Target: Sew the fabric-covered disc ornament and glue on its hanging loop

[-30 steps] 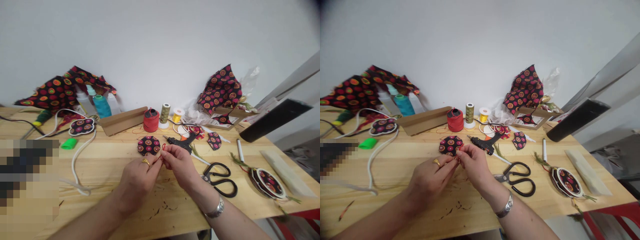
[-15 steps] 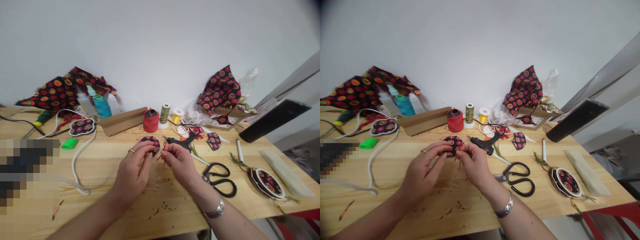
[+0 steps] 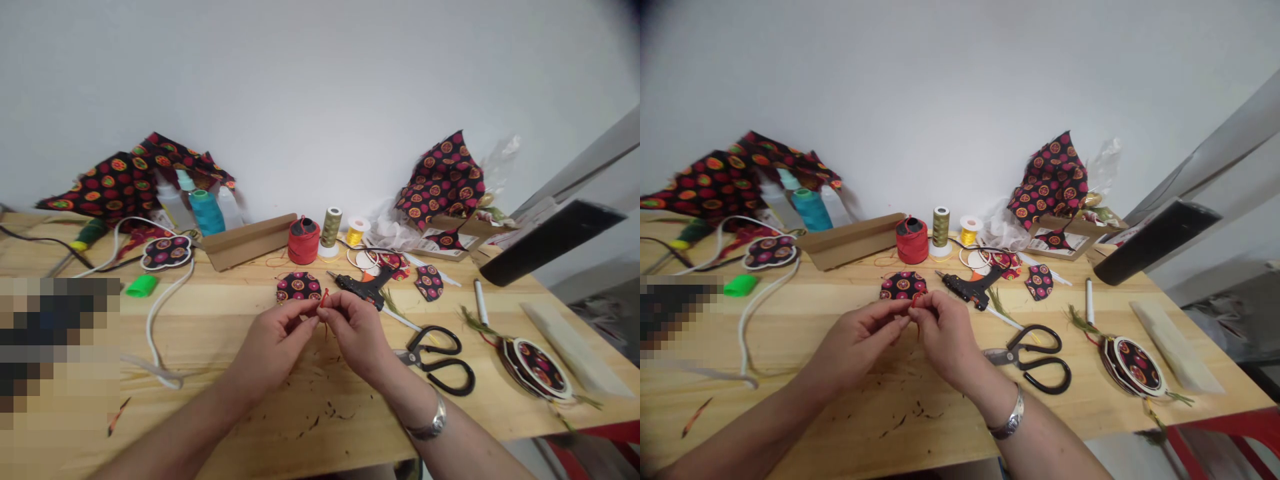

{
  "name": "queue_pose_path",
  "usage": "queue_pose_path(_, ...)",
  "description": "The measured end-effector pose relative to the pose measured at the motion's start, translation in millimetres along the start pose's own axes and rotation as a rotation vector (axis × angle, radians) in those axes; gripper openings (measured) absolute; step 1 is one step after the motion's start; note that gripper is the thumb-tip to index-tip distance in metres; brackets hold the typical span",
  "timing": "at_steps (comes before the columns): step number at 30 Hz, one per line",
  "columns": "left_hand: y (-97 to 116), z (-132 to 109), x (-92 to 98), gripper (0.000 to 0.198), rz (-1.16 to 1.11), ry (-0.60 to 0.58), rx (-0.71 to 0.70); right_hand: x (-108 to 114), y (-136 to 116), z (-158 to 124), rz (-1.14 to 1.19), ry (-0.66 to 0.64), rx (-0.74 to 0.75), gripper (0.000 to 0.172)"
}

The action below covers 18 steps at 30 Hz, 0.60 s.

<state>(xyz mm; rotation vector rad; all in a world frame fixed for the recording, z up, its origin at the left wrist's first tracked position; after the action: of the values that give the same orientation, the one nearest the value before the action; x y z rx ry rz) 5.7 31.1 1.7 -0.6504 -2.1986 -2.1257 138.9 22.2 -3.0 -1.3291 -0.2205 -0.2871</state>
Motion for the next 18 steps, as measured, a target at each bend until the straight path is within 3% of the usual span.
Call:
queue_pose_path(8, 6.3, -0.6, 3.4, 0.014, 0.063, 0.068, -0.036, 1.4, 2.7, 0.6, -0.008, 0.017, 0.021, 0.009)
queue_pose_path(18, 3.8, 1.4, 5.9, 0.011, -0.007, 0.048, 0.052, 2.5, 1.6, 2.5, 0.172, -0.016, -0.076, 0.009)
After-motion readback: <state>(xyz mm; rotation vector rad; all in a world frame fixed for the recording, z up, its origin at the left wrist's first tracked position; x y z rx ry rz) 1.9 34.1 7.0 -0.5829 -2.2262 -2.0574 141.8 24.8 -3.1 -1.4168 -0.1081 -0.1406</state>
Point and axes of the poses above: each hand's wrist, its own z-axis towards the middle knuckle, its own x-axis out of the back of the hand, y = z × x, the point moved 4 cm from there along z, towards the middle knuckle, and after that the axes turned 4 degrees about x, right-handed, at the moved point
